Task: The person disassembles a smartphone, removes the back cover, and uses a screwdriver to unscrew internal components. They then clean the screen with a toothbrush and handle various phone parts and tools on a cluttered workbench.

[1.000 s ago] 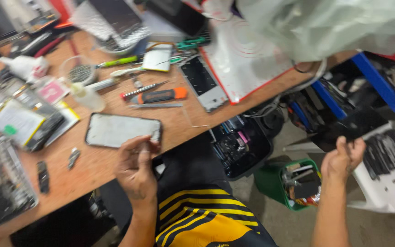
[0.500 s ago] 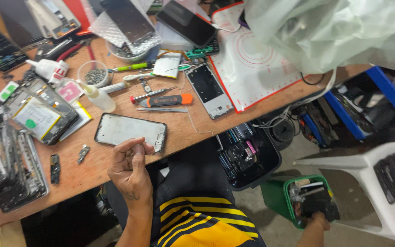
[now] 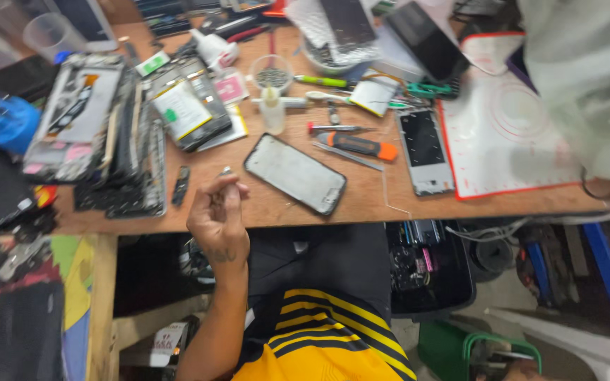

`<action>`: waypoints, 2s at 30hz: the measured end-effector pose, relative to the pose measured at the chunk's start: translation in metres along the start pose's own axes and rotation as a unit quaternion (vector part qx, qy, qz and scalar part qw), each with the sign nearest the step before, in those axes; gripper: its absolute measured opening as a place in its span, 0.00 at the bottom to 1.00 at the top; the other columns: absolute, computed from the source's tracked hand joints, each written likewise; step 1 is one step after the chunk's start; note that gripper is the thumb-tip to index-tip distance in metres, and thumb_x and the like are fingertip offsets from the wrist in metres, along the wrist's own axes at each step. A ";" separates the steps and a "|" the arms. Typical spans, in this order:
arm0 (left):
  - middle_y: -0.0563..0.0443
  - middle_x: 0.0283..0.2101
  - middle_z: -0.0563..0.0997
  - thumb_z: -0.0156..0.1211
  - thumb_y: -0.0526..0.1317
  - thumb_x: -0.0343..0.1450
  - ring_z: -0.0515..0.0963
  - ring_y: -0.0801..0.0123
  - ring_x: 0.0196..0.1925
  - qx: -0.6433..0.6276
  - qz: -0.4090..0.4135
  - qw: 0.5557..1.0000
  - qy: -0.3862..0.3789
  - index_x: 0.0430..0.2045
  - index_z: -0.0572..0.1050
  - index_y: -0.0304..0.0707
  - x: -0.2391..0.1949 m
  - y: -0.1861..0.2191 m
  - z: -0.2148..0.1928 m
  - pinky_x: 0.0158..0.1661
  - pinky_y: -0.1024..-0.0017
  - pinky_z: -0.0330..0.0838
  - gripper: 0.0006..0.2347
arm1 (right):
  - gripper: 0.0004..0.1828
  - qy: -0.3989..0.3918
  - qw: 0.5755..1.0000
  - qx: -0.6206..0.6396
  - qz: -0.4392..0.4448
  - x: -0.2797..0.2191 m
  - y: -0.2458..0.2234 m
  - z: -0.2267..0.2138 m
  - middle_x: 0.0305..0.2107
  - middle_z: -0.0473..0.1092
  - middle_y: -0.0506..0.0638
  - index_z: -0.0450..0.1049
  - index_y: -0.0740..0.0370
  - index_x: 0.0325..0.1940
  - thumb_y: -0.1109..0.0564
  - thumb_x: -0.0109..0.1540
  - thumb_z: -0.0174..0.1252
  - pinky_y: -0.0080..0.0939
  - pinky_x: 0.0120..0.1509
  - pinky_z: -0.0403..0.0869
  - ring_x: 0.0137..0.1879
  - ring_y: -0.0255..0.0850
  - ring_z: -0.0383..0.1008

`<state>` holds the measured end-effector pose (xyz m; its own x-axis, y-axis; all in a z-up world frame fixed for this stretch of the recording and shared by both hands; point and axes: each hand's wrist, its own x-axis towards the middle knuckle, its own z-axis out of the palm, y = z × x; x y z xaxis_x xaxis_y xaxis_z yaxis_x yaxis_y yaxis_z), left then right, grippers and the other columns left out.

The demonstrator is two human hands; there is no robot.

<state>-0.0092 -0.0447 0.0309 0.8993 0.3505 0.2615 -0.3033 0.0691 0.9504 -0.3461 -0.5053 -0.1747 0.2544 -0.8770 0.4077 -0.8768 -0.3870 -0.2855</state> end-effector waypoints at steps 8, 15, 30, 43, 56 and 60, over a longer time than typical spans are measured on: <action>0.46 0.43 0.81 0.56 0.29 0.74 0.80 0.69 0.43 0.244 0.074 0.965 0.059 0.44 0.78 0.28 0.031 0.009 -0.047 0.46 0.72 0.75 0.07 | 0.14 0.050 0.845 0.449 -0.286 0.038 -0.232 -0.002 0.56 0.64 0.63 0.72 0.74 0.59 0.65 0.70 0.60 0.47 0.61 0.72 0.56 0.53 0.67; 0.41 0.46 0.81 0.61 0.29 0.68 0.79 0.53 0.50 0.309 0.114 0.943 -0.049 0.44 0.78 0.30 0.027 0.009 -0.035 0.55 0.61 0.70 0.11 | 0.22 -0.199 0.661 0.451 -0.566 -0.043 -0.443 -0.115 0.56 0.72 0.58 0.74 0.66 0.57 0.56 0.61 0.69 0.51 0.71 0.68 0.64 0.53 0.70; 0.41 0.44 0.78 0.62 0.28 0.67 0.76 0.48 0.51 0.366 0.090 0.924 -0.061 0.40 0.79 0.33 0.045 0.003 -0.026 0.55 0.57 0.66 0.09 | 0.12 -0.240 0.726 0.381 -0.519 -0.057 -0.489 -0.110 0.48 0.73 0.57 0.80 0.63 0.50 0.58 0.63 0.66 0.50 0.65 0.69 0.57 0.53 0.72; 0.44 0.50 0.77 0.63 0.35 0.71 0.72 0.56 0.57 0.306 0.091 0.934 -0.161 0.41 0.80 0.36 0.021 0.001 0.016 0.59 0.60 0.61 0.08 | 0.09 -0.206 0.768 0.305 -0.523 -0.018 -0.475 -0.091 0.40 0.71 0.57 0.79 0.63 0.42 0.59 0.60 0.69 0.52 0.59 0.67 0.51 0.55 0.71; 0.45 0.58 0.75 0.63 0.35 0.68 0.69 0.53 0.65 0.334 0.165 0.870 -0.324 0.42 0.80 0.41 0.011 -0.018 0.013 0.64 0.57 0.55 0.10 | 0.06 -0.191 0.733 0.314 -0.573 -0.024 -0.466 -0.099 0.36 0.71 0.53 0.80 0.61 0.41 0.58 0.62 0.68 0.51 0.56 0.66 0.48 0.51 0.70; 0.46 0.58 0.76 0.62 0.35 0.70 0.71 0.57 0.66 0.330 0.157 0.877 -0.312 0.43 0.79 0.40 0.009 -0.016 0.012 0.67 0.59 0.56 0.09 | 0.07 -0.200 0.736 0.315 -0.565 -0.033 -0.466 -0.098 0.37 0.73 0.53 0.80 0.60 0.43 0.56 0.63 0.67 0.50 0.55 0.65 0.46 0.50 0.71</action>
<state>0.0076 -0.0541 0.0206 0.8642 -0.3379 0.3728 -0.5031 -0.5668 0.6524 0.0143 -0.2678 0.0294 0.8858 0.1403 0.4424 0.3177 -0.8782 -0.3575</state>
